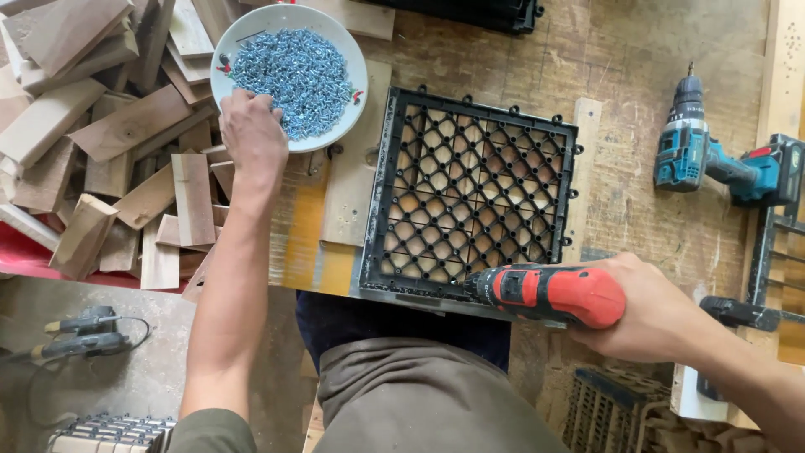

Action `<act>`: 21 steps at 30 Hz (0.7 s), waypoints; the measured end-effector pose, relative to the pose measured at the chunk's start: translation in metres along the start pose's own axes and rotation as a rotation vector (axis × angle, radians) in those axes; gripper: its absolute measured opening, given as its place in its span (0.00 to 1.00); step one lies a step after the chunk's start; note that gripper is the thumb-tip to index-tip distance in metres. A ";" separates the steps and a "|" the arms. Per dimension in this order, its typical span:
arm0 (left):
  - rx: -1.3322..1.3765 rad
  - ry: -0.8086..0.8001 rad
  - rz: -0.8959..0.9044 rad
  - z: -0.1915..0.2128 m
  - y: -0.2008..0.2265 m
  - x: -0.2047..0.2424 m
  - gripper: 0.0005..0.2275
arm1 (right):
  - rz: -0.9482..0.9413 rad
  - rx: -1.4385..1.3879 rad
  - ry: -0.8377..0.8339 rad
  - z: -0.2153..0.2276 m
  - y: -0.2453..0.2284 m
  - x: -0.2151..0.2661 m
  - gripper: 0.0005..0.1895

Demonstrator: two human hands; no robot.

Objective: Assembling a wooden floor tile by placing slats into a plastic grid and fastening them with screws using a power drill.

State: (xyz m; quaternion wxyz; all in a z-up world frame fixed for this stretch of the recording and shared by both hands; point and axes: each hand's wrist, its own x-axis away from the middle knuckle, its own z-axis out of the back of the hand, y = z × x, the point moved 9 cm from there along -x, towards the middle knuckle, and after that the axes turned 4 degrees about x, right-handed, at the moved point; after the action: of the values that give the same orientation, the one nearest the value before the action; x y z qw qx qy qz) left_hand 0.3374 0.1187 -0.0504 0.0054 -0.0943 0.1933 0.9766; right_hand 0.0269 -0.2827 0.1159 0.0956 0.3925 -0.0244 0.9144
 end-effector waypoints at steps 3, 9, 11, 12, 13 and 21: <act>-0.043 0.106 -0.067 0.007 0.006 0.002 0.07 | -0.036 0.117 -0.117 0.012 -0.030 0.000 0.29; 0.042 0.203 -0.082 0.013 0.005 0.008 0.07 | -0.014 0.106 -0.141 0.021 -0.035 -0.004 0.31; 0.063 0.185 -0.060 0.014 0.005 0.007 0.06 | -0.037 0.077 -0.143 0.023 -0.030 -0.002 0.30; 0.081 0.170 -0.042 0.013 0.006 0.007 0.06 | -0.058 0.044 -0.142 0.023 -0.026 -0.001 0.29; 0.083 0.168 -0.040 0.014 0.005 0.008 0.06 | -0.059 0.046 -0.143 0.025 -0.026 0.001 0.29; 0.201 0.280 -0.126 0.028 0.023 0.019 0.11 | 0.035 0.043 -0.068 0.009 -0.011 -0.002 0.26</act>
State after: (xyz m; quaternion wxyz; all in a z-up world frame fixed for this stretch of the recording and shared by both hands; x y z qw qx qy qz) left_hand 0.3128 0.1077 -0.0202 0.0490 -0.2402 0.2826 0.9274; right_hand 0.0370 -0.2733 0.1208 0.0703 0.4250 -0.0149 0.9023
